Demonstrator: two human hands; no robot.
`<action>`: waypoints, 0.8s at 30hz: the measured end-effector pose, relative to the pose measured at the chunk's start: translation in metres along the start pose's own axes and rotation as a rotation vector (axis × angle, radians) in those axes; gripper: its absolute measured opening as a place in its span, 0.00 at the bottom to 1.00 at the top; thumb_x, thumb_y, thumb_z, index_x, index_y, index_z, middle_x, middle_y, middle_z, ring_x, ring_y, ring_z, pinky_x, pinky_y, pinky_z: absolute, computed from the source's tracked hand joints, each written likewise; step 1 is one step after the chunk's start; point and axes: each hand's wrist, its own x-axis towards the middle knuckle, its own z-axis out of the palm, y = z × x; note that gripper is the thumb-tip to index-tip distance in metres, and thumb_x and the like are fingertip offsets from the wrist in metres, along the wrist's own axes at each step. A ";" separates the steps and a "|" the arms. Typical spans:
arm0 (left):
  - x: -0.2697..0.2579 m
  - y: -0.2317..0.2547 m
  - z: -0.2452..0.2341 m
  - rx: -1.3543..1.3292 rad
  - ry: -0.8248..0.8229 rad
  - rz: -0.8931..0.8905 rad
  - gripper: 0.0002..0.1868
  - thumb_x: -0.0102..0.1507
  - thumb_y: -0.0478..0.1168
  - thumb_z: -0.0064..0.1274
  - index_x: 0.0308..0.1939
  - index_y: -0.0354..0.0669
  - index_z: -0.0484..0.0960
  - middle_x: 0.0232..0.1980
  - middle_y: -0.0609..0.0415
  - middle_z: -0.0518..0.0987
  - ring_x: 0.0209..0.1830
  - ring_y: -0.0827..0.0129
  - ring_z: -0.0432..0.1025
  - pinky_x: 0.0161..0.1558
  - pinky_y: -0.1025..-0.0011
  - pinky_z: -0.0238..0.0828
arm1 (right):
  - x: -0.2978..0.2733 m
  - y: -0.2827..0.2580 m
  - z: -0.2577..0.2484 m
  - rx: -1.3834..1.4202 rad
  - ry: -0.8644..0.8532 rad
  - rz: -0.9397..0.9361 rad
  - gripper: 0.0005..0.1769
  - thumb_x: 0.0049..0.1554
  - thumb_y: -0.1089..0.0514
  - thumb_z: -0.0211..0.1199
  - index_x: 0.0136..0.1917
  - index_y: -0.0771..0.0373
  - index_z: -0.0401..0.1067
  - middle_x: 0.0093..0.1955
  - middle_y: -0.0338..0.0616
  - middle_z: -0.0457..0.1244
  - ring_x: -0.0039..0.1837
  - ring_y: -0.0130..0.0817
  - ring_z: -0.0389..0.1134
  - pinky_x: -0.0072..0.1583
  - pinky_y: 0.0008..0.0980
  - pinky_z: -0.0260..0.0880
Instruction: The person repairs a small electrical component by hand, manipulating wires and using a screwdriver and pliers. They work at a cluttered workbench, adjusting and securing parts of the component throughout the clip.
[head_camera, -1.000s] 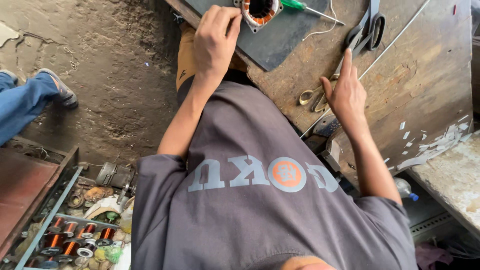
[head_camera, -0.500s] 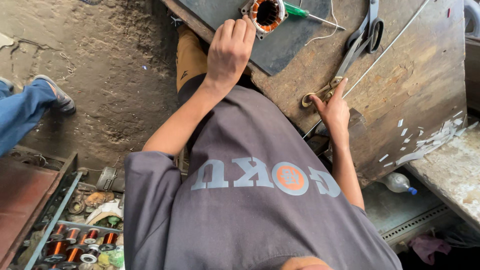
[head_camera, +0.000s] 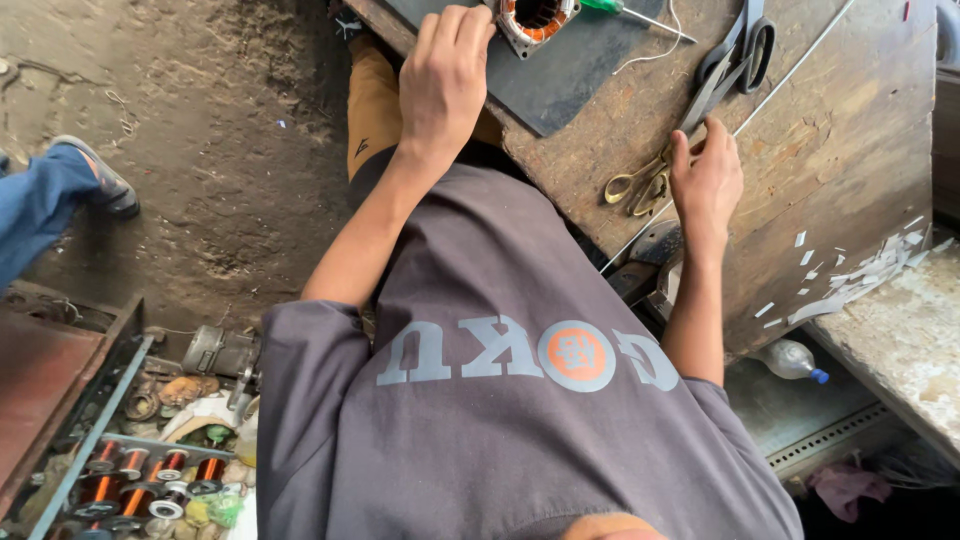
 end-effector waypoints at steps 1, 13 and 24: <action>-0.001 -0.002 0.002 -0.009 0.005 -0.004 0.08 0.71 0.39 0.55 0.52 0.43 0.77 0.47 0.53 0.78 0.47 0.58 0.75 0.47 0.64 0.76 | 0.001 -0.001 0.010 -0.032 0.168 -0.121 0.27 0.68 0.44 0.64 0.67 0.69 0.66 0.55 0.57 0.68 0.54 0.50 0.71 0.55 0.42 0.70; -0.002 -0.006 -0.013 -0.181 -0.033 0.002 0.29 0.66 0.44 0.66 0.65 0.41 0.68 0.43 0.56 0.79 0.43 0.64 0.77 0.43 0.65 0.77 | 0.012 0.003 -0.019 1.592 -0.140 0.094 0.10 0.70 0.57 0.48 0.58 0.64 0.64 0.43 0.45 0.63 0.43 0.33 0.67 0.49 0.35 0.74; 0.000 0.003 -0.009 -0.037 0.047 -0.066 0.08 0.68 0.40 0.62 0.45 0.45 0.79 0.39 0.58 0.78 0.38 0.63 0.75 0.40 0.66 0.75 | -0.007 -0.156 -0.012 1.280 -0.363 -0.146 0.09 0.72 0.61 0.54 0.61 0.69 0.68 0.43 0.41 0.66 0.40 0.25 0.68 0.43 0.25 0.69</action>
